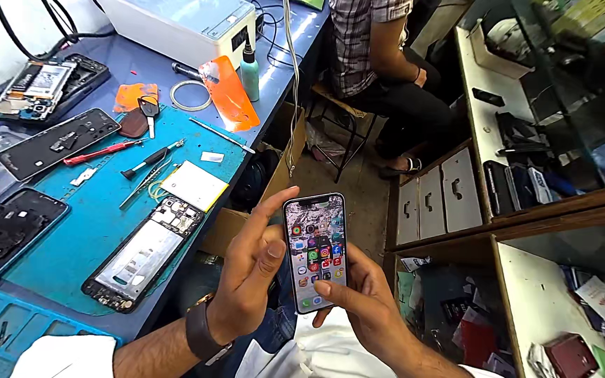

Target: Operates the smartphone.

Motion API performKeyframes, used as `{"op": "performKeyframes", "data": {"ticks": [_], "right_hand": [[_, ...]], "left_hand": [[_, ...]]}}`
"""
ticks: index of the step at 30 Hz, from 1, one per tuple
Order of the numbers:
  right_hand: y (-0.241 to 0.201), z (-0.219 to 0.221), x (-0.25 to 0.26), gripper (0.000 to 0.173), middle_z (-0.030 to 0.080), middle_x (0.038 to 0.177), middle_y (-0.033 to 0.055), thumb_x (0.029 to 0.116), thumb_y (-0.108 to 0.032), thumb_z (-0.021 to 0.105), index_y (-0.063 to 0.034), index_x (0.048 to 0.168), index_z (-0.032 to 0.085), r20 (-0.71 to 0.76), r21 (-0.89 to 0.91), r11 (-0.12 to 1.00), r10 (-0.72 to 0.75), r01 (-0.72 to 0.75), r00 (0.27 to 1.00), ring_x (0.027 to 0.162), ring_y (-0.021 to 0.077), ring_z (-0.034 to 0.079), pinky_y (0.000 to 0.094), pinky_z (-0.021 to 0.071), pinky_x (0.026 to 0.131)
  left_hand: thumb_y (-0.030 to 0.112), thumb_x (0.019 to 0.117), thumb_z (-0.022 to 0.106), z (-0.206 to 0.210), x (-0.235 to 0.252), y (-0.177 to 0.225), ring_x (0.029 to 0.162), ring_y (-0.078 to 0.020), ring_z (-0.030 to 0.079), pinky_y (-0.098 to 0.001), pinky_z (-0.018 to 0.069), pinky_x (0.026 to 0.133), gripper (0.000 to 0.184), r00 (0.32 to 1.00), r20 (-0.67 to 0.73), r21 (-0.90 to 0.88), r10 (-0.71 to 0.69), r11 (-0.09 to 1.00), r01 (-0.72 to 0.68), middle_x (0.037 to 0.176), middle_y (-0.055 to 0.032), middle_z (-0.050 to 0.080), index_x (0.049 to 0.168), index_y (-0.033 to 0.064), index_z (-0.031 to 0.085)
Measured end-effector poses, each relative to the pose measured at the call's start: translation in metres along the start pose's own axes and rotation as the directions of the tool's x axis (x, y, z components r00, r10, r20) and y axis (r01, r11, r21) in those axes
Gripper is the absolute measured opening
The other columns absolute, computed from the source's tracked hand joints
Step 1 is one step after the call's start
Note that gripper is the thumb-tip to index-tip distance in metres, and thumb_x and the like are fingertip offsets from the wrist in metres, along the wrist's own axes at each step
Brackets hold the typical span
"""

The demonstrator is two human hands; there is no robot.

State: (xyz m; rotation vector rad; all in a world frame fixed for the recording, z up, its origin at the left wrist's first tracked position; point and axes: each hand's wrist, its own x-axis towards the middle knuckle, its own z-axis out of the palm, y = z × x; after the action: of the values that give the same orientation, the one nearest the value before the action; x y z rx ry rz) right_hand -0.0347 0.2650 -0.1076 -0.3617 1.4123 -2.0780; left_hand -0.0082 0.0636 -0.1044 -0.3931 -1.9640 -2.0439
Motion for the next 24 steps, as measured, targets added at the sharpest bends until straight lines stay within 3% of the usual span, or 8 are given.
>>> {"op": "performKeyframes", "data": {"ticks": [5,9,17,24], "right_hand": [[-0.0010,-0.0002,0.0012,0.035,0.072,0.102,0.0201,0.0972,-0.028,0.070,-0.0041,0.122,0.065,-0.093,-0.023,1.000,0.015,-0.017,0.996,0.077,0.0222,0.075,0.0318,0.0620,0.053],[-0.0001,0.0007,0.0008,0.030,0.072,0.093,0.0193,0.0957,-0.027,0.072,-0.0037,0.114,0.069,-0.162,-0.038,0.999,0.021,-0.028,0.987,0.066,0.0192,0.072,0.0287,0.0585,0.047],[-0.0006,-0.0001,-0.0036,0.033,0.071,0.106,0.0162,0.0954,-0.017,0.072,-0.0041,0.125,0.062,-0.015,-0.004,1.000,-0.028,0.028,1.000,0.084,0.0223,0.075,0.0352,0.0647,0.061],[-0.0033,0.0016,-0.0032,0.030,0.071,0.105,0.0166,0.0957,-0.012,0.068,-0.0029,0.123,0.062,0.006,-0.001,1.000,-0.017,0.017,1.000,0.086,0.0236,0.075,0.0382,0.0652,0.062]], "left_hand": [[0.050,0.1086,0.034,0.0003,-0.0033,-0.0026,0.108,-0.0193,0.070,-0.0352,0.0612,0.092,0.068,0.998,0.054,0.100,0.042,0.994,-0.048,0.115,-0.0068,0.071,0.160,0.0059,0.026],[0.057,0.1062,0.034,0.0006,-0.0049,-0.0046,0.112,-0.0171,0.068,-0.0345,0.0602,0.094,0.076,0.991,0.097,0.193,0.095,0.975,-0.112,0.118,-0.0047,0.071,0.159,0.0031,0.025],[0.052,0.1081,0.032,-0.0019,-0.0035,-0.0031,0.115,-0.0174,0.067,-0.0339,0.0585,0.097,0.069,0.993,0.062,0.159,0.101,0.981,-0.110,0.123,-0.0054,0.069,0.159,0.0057,0.027],[0.045,0.1100,0.031,-0.0020,-0.0009,-0.0025,0.112,-0.0157,0.067,-0.0317,0.0579,0.096,0.063,0.997,0.017,0.067,0.072,0.995,-0.073,0.119,-0.0061,0.069,0.158,0.0042,0.028]]}}
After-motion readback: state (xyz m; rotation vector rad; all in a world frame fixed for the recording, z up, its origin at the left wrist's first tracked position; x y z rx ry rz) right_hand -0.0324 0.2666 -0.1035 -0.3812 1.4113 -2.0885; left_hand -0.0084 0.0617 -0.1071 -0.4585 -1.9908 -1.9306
